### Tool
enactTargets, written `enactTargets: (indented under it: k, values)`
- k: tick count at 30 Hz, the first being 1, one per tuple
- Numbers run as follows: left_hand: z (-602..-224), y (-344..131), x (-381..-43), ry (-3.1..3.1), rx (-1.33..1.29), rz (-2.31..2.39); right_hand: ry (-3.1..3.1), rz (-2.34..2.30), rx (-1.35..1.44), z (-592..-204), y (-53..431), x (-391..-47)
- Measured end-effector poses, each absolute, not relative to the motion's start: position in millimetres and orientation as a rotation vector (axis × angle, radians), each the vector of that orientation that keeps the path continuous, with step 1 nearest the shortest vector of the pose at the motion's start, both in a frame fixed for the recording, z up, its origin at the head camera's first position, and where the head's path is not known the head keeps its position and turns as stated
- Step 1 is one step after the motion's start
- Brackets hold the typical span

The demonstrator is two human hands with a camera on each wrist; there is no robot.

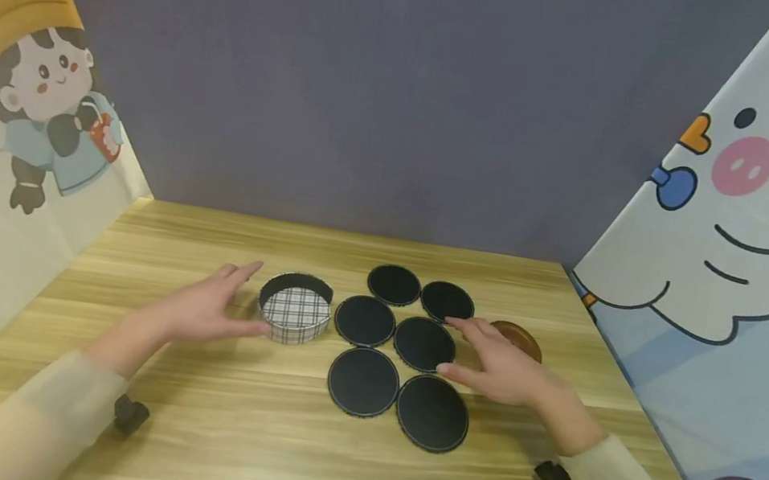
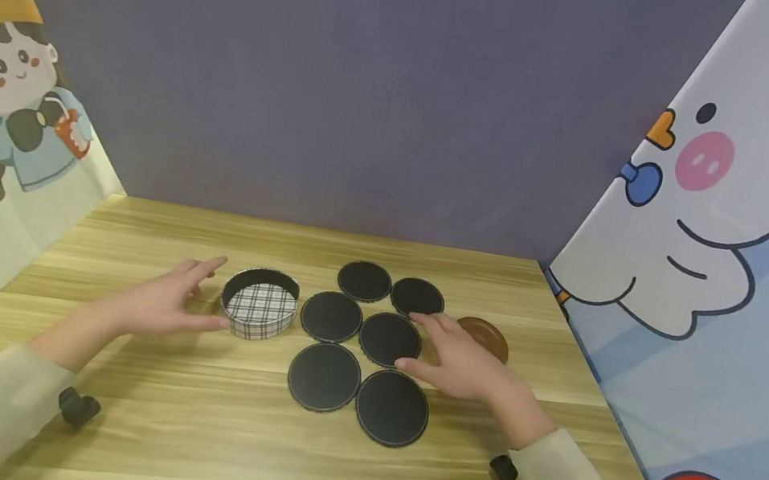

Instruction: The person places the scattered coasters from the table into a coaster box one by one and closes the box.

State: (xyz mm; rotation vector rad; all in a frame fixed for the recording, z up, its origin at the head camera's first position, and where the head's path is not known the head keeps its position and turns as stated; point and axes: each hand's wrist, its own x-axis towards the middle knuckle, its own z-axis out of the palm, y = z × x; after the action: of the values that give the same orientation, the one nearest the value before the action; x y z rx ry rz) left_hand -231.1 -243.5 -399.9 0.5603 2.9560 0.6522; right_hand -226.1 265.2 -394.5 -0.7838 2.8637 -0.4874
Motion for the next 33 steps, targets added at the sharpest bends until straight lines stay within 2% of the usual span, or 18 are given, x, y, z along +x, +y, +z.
enactTargets:
  k: [13, 33]
  values:
    - [-421, -237, -266, 2.713, 0.576, 1.006, 2.7, -0.609, -0.896, -400, 276, -207]
    - [-429, -238, -274, 2.632, 0.574, 1.099, 2.662, -0.503, -1.09, -421, 277, -201]
